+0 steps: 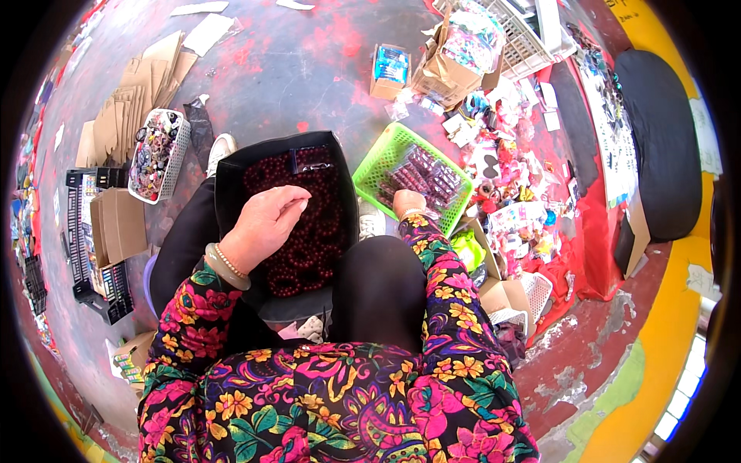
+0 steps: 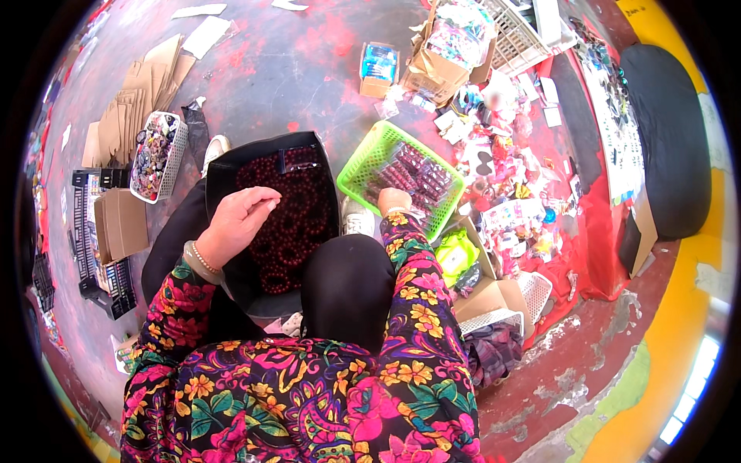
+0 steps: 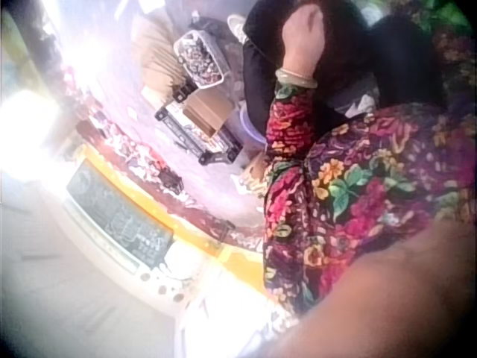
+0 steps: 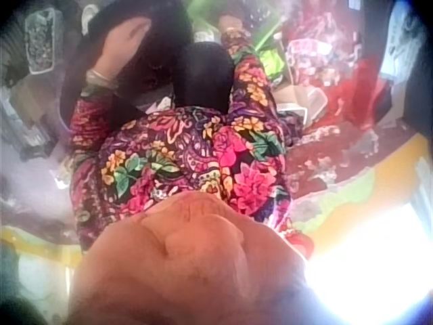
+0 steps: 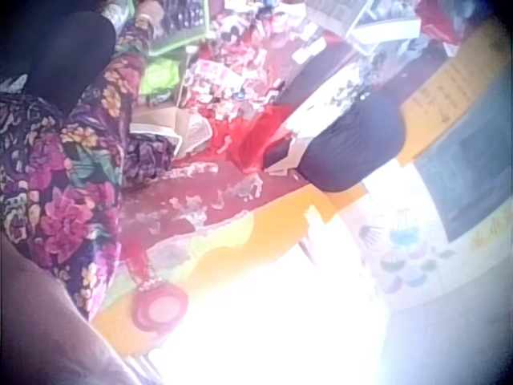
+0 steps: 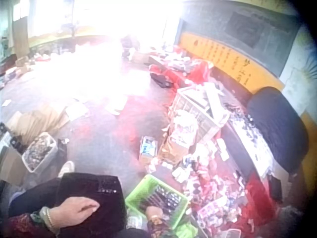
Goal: The person sits on the floor and wipes red beaded bracelets with a cloth. They pick up bracelets from a black bin, clean them, and place them into small plastic bags, which are then put into a green basket.
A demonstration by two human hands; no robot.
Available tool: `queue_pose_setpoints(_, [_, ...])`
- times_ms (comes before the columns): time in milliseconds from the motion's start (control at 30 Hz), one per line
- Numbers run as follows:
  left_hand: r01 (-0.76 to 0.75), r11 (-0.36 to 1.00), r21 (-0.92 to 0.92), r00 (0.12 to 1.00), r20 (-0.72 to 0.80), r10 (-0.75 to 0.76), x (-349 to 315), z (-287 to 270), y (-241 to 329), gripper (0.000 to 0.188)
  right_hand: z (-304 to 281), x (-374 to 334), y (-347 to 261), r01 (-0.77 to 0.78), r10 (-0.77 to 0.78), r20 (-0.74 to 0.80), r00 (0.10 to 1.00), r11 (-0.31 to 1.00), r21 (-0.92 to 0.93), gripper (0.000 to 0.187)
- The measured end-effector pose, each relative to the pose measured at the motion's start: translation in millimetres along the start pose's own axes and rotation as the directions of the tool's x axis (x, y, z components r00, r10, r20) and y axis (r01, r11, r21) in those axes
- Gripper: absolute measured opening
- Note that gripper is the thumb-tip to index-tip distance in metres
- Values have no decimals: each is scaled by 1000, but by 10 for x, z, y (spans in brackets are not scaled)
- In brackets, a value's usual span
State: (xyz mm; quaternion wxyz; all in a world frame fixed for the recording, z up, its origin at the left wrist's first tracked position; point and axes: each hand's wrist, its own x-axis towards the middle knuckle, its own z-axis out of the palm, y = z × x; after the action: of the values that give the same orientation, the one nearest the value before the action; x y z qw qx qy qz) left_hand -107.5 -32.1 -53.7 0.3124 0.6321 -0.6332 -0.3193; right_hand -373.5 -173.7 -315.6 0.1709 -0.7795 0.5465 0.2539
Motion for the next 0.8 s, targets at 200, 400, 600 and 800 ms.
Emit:
queue_pose_setpoints(200, [-60, 998, 26, 998, -9, 61, 5, 32, -3, 13, -129, -114, 115, -35, 50, -138, 989, 993, 109, 23])
queue_pose_setpoints(400, [-84, 996, 14, 996, 17, 84, 24, 69, -1, 15, -553, -430, 559, 146, -17, -240, 971, 835, 530, 27])
queue_pose_setpoints(600, [148, 873, -465, 989, 94, -117, 68, 18, -3, 25, -1556, -1160, 389, 231, -165, -308, 937, -370, 900, 19])
queue_pose_setpoints(800, [-31, 36, -999, 988, -25, 155, 375, -186, 685, 49, -2552, -2013, -355, 209, -468, -418, 779, -433, 877, 23])
